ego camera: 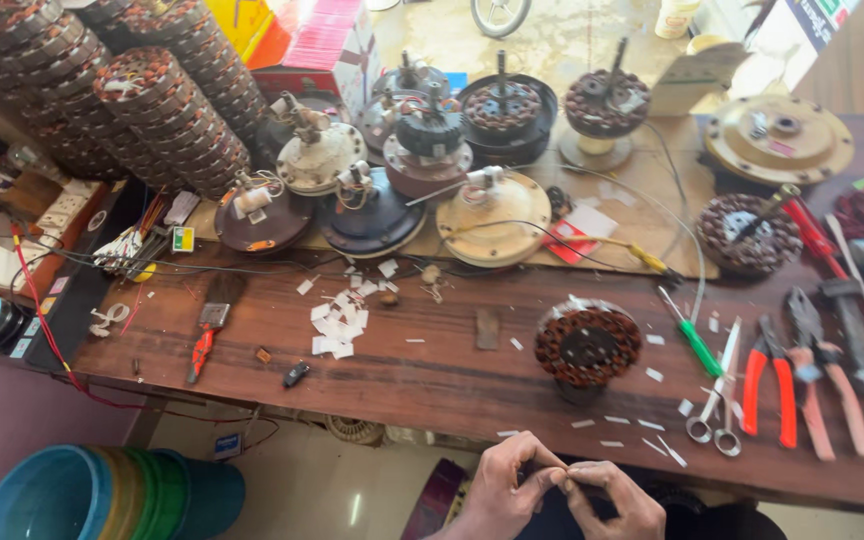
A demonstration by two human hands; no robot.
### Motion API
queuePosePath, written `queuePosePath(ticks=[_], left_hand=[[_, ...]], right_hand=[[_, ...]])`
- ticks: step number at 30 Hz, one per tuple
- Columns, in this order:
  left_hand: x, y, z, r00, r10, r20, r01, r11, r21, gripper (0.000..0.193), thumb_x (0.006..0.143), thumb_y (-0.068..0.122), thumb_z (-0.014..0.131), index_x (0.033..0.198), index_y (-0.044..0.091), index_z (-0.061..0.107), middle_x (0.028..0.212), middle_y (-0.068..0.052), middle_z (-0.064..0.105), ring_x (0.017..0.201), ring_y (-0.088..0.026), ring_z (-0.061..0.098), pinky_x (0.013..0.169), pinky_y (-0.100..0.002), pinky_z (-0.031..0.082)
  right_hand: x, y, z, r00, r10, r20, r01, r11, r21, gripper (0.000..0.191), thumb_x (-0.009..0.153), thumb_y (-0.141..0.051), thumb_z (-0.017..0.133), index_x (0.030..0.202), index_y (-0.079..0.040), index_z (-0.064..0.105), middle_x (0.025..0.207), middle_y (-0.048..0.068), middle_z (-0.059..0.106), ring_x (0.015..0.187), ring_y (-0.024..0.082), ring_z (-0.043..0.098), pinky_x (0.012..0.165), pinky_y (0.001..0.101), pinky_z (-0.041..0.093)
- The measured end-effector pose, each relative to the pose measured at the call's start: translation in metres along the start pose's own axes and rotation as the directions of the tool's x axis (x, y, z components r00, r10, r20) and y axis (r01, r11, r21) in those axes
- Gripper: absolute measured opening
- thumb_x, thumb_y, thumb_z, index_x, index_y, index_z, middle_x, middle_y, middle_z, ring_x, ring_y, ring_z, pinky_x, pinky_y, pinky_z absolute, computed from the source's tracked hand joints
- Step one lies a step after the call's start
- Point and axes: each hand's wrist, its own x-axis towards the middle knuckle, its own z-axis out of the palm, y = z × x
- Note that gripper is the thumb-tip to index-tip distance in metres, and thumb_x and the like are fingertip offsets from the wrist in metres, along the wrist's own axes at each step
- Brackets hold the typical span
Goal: The person sits at a workbench assembling an electric motor armature, fitting small white insulation wedges into the slots of the copper commutator by hand and pressing them in place. They rotate the armature to reach each slot and use a green-handled screwdriver to seat and trim the wedges, working around the part slot by slot.
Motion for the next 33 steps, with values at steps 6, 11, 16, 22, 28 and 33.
queuePosePath(ticks=[6, 11, 16, 22, 28, 33], left_hand=[[0.011, 0.020, -0.034, 0.979, 0.072, 0.191, -0.012, 0.955, -0.297, 0.019, 0.097, 0.006, 0.075, 0.116, 0.003, 0.074, 0.104, -0.006, 0.067, 0.083, -0.009, 0.068, 0.069, -0.025, 0.057], [0.020, 0.033, -0.007, 0.919, 0.389, 0.071, -0.389, 0.921, -0.003, 0.014, 0.097, 0.004, 0.078, 0.110, 0.002, 0.075, 0.095, -0.007, 0.068, 0.087, -0.012, 0.068, 0.080, -0.027, 0.056], [0.037, 0.043, 0.006, 0.964, 0.226, 0.138, -0.225, 0.974, -0.026, 0.013, 0.095, 0.007, 0.079, 0.108, 0.004, 0.076, 0.094, -0.005, 0.067, 0.085, -0.010, 0.068, 0.072, -0.026, 0.054], [0.035, 0.052, 0.010, 0.988, 0.059, 0.141, -0.034, 0.985, -0.170, 0.005, 0.099, 0.001, 0.071, 0.099, -0.004, 0.069, 0.096, -0.005, 0.064, 0.080, -0.012, 0.068, 0.067, -0.027, 0.055], [0.034, 0.055, 0.023, 0.963, -0.100, 0.250, 0.199, 0.892, -0.407, 0.005, 0.100, 0.001, 0.063, 0.100, -0.004, 0.064, 0.095, -0.003, 0.064, 0.083, -0.009, 0.067, 0.070, -0.026, 0.058], [0.046, 0.054, 0.016, 0.944, 0.023, 0.329, -0.075, 0.986, 0.146, 0.008, 0.090, 0.003, 0.075, 0.095, 0.000, 0.069, 0.085, -0.004, 0.061, 0.074, -0.011, 0.061, 0.063, -0.025, 0.048]], right_hand=[[0.009, 0.023, 0.019, 0.991, 0.073, 0.112, -0.133, 0.498, 0.857, 0.005, 0.097, 0.009, 0.064, 0.101, 0.008, 0.065, 0.078, 0.022, 0.072, 0.068, 0.022, 0.071, 0.064, 0.0324, 0.058], [0.006, 0.026, -0.002, 0.990, 0.122, 0.075, -0.119, 0.402, 0.908, 0.008, 0.098, 0.010, 0.056, 0.103, 0.005, 0.061, 0.088, 0.018, 0.066, 0.080, 0.023, 0.067, 0.065, 0.0361, 0.059], [0.018, 0.041, -0.027, 0.969, 0.151, 0.195, -0.235, 0.330, 0.914, 0.007, 0.100, 0.010, 0.056, 0.103, 0.008, 0.061, 0.086, 0.019, 0.065, 0.071, 0.023, 0.064, 0.062, 0.0411, 0.059], [0.010, 0.029, -0.018, 0.872, 0.393, 0.293, -0.414, 0.273, 0.868, 0.008, 0.095, 0.005, 0.055, 0.102, 0.004, 0.060, 0.091, 0.020, 0.069, 0.074, 0.022, 0.067, 0.059, 0.0398, 0.057], [-0.001, -0.030, -0.041, 0.815, 0.503, 0.289, -0.431, 0.191, 0.882, 0.006, 0.100, -0.002, 0.061, 0.105, 0.000, 0.059, 0.098, 0.013, 0.067, 0.085, 0.017, 0.067, 0.067, 0.0314, 0.057], [0.001, -0.048, -0.055, 0.778, 0.550, 0.305, -0.497, 0.241, 0.834, 0.004, 0.097, 0.000, 0.063, 0.100, 0.002, 0.060, 0.091, 0.013, 0.069, 0.077, 0.013, 0.064, 0.061, 0.0306, 0.060]])
